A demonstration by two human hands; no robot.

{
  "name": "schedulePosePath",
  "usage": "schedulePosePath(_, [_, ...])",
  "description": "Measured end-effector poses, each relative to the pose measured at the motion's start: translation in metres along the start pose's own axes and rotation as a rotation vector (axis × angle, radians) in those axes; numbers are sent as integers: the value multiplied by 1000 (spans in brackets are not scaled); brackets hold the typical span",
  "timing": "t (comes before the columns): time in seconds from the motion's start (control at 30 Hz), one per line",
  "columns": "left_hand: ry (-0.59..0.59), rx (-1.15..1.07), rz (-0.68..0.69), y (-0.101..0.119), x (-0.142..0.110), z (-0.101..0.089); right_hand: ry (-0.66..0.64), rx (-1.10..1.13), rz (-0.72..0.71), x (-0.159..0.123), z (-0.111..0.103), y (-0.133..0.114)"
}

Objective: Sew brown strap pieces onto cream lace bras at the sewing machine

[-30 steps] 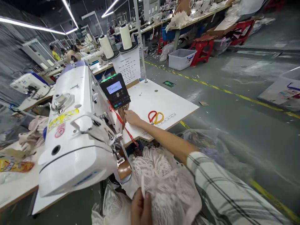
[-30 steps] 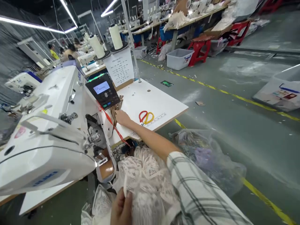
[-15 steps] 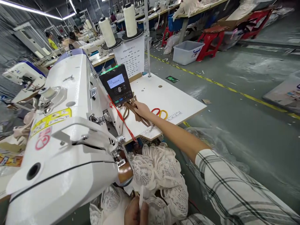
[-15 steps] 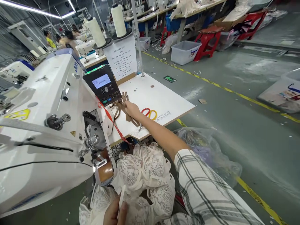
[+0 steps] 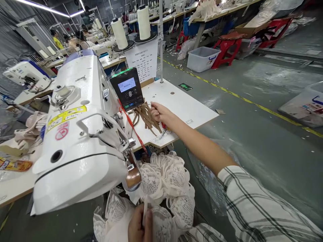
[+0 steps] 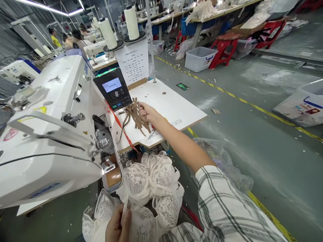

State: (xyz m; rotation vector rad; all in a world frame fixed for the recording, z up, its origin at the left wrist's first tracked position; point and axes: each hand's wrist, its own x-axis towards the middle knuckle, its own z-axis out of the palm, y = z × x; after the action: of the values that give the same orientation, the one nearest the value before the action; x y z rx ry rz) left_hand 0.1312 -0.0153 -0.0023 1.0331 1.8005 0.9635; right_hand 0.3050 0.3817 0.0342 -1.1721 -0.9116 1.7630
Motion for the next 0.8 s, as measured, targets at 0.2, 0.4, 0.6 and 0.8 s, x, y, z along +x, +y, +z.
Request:
schedulePosePath(0.2, [93,-120,22,3,-4,10,-110,271,282,-61,-2,56])
schedulePosePath(0.4, [38,7,107,0,-6,2,-100,454,331,-86,-12,79])
schedulePosePath(0.6, [10,60,140,4,-8,0,-63,557,259,-101,-20,71])
schedulePosePath(0.8, [-11,59,131,6,-8,-3,-103,634,274,-121,-21,71])
